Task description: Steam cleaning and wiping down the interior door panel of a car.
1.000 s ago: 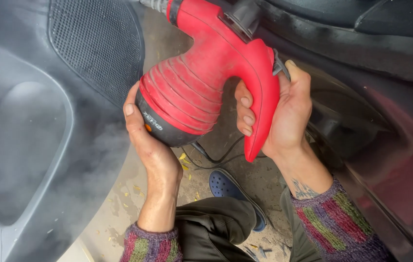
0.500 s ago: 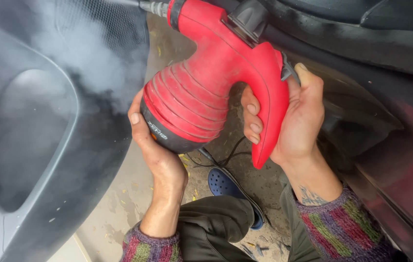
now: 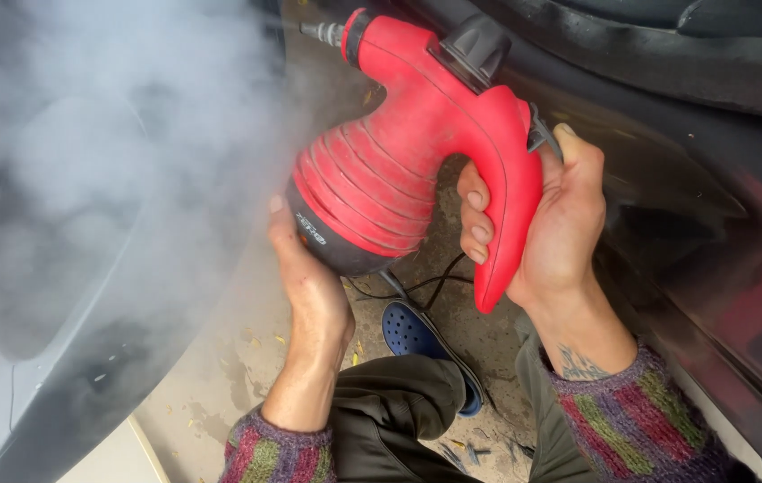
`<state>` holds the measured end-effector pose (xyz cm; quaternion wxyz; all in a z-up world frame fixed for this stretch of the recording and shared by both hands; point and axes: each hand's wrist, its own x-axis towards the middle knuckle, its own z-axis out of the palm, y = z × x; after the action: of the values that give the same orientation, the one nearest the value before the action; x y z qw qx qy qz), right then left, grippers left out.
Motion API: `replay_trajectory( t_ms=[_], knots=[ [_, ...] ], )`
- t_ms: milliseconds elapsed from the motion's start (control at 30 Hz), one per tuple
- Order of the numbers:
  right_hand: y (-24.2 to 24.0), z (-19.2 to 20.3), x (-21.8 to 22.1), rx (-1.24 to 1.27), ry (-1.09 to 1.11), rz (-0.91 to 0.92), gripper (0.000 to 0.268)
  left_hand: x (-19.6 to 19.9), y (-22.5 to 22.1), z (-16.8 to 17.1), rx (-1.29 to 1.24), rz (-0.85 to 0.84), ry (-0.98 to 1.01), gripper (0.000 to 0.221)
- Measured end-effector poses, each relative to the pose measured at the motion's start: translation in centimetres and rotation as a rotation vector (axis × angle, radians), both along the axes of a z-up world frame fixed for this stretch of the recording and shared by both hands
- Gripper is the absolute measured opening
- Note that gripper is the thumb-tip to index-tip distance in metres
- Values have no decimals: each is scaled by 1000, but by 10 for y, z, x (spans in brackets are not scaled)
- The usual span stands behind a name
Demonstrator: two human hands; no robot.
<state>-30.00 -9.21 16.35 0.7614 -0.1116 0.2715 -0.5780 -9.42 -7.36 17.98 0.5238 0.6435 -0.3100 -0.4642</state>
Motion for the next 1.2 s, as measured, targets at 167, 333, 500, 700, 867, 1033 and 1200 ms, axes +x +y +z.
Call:
replay_trajectory(
  t_ms=[167,333,500,700,867,1033,1200],
  knots=[
    [-4,-9,-3,81,61,68,60,-12,14,-19,-11,52,-131,71],
    [-6,-14,-1,61,-5,25,60,-14,-5,-17,-44,0,-89,68],
    [-13,-17,0,-21,-29,-37,62,-16,-27,-1,-103,-51,-54,64],
    [-14,-13,-1,-1,-8,-20,63,-20,-24,0,-199,-117,16,62],
    [-7,-14,-4,35,-16,44,61,-19,-7,-7,-153,-60,-29,63],
    [2,-9,-9,52,-33,90,61,-20,12,-7,-108,-7,23,62],
    [11,-3,-13,53,19,135,61,-30,34,2,-39,51,43,64]
  ],
)
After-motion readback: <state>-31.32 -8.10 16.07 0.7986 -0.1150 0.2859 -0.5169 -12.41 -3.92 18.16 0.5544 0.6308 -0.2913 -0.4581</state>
